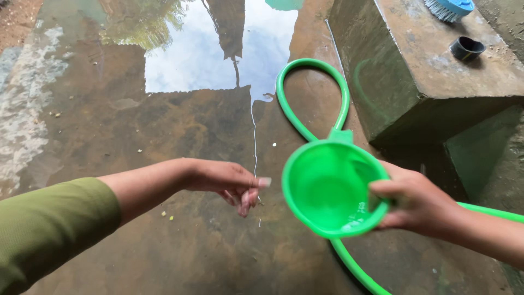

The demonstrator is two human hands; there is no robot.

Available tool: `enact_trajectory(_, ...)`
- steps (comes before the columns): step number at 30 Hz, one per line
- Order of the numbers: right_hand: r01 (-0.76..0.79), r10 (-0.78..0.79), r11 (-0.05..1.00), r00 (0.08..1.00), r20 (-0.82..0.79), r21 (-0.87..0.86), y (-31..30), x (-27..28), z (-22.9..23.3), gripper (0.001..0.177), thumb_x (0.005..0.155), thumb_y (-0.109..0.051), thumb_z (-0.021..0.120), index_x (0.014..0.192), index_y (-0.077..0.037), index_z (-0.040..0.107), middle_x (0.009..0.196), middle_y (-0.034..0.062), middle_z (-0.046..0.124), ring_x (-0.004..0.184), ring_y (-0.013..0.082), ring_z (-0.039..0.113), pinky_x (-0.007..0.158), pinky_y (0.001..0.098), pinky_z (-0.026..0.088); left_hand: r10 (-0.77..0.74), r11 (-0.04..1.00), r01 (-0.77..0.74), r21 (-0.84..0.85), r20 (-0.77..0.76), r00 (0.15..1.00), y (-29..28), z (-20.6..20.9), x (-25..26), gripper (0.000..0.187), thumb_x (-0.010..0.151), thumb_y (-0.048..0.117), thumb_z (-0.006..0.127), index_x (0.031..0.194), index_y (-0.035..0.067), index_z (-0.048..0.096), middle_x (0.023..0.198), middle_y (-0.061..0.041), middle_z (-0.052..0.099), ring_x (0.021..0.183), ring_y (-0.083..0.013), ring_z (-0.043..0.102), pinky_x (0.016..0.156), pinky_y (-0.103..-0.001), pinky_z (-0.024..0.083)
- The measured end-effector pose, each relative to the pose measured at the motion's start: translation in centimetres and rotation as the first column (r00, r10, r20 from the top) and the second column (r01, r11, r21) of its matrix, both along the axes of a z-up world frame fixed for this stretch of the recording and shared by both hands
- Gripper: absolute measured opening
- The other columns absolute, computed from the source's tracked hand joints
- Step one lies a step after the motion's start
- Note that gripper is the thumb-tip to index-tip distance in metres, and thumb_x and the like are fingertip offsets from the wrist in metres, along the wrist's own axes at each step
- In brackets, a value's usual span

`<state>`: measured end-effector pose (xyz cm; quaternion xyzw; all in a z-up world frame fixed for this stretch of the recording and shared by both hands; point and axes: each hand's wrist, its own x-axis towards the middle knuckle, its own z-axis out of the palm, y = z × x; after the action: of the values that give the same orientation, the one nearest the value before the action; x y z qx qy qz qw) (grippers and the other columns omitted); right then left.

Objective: The person cleans a concrete floor by scooping water from a tub using a plastic mug, pouring the water across the ground, and scrubbing the surface by hand.

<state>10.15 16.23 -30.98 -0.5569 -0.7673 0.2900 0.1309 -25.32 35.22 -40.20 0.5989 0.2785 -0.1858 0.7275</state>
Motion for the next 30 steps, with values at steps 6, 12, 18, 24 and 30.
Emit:
enact_trajectory(6, 0.080, -0.002, 0.933, 0.976, 0.217, -0.351, -4.0, -1.2, 2.9, 0.052, 0.054, -0.041, 0.099, 0.085, -0.010, 0.071, 0.110, 0.0019, 0.067, 0.098, 0.0209, 0.069, 0.085, 0.0354, 0.056, -0.174, 0.948, 0.190, 0.254, -0.084, 0.981, -4.3, -8.4, -1.4, 0.029, 0.097, 0.034, 0.062, 0.105, 0.006, 0.069, 0.098, -0.004, 0.080, 0.092, -0.0156, 0.074, 0.085, -0.033, 0.056)
enact_trajectory(12, 0.097, 0.319, 0.806, 0.760, 0.567, -0.584, -0.5, -6.7, 3.8, 0.059, 0.058, -0.054, 0.094, 0.099, -0.016, 0.076, 0.096, 0.0037, 0.073, 0.103, 0.0218, 0.070, 0.088, 0.0357, 0.053, -0.201, 0.890, 0.235, 0.391, -0.127, 0.971, -7.3, -12.8, 0.5, 0.027, 0.091, 0.023, 0.067, 0.113, 0.009, 0.075, 0.102, -0.006, 0.077, 0.093, -0.0171, 0.071, 0.085, -0.036, 0.054)
enact_trajectory(18, 0.066, 0.170, 0.862, 0.897, 0.408, -0.503, -1.7, -4.6, 2.3, 0.053, 0.060, -0.041, 0.098, 0.094, -0.011, 0.072, 0.104, 0.0035, 0.070, 0.101, 0.0213, 0.069, 0.086, 0.0356, 0.056, -0.099, 0.879, 0.111, 0.463, -0.050, 0.994, -7.4, -12.5, 0.1, 0.028, 0.093, 0.016, 0.067, 0.119, 0.007, 0.074, 0.110, -0.006, 0.074, 0.099, -0.0157, 0.069, 0.090, -0.034, 0.053)
enact_trajectory(24, -0.114, 0.142, 0.971, 0.982, 0.123, -0.209, -3.9, -0.1, 0.2, 0.046, 0.060, -0.034, 0.101, 0.083, -0.008, 0.070, 0.129, 0.0057, 0.062, 0.106, 0.0266, 0.068, 0.084, 0.0388, 0.058, 0.165, 0.896, -0.147, 0.420, -0.005, 0.986, -6.7, -10.2, -2.8, 0.023, 0.094, 0.012, 0.062, 0.114, 0.005, 0.071, 0.108, -0.006, 0.078, 0.095, -0.0149, 0.072, 0.086, -0.033, 0.057)
enact_trajectory(30, -0.160, 0.332, 0.904, 0.846, 0.418, -0.396, -3.2, -4.4, 4.0, 0.051, 0.061, -0.043, 0.099, 0.088, -0.012, 0.068, 0.138, -0.0007, 0.059, 0.101, 0.0256, 0.073, 0.084, 0.0380, 0.059, 0.127, 0.889, -0.054, 0.456, -0.131, 0.983, -8.9, -8.3, -6.8, 0.022, 0.098, 0.021, 0.063, 0.113, 0.007, 0.070, 0.105, -0.004, 0.078, 0.091, -0.0143, 0.071, 0.084, -0.033, 0.057)
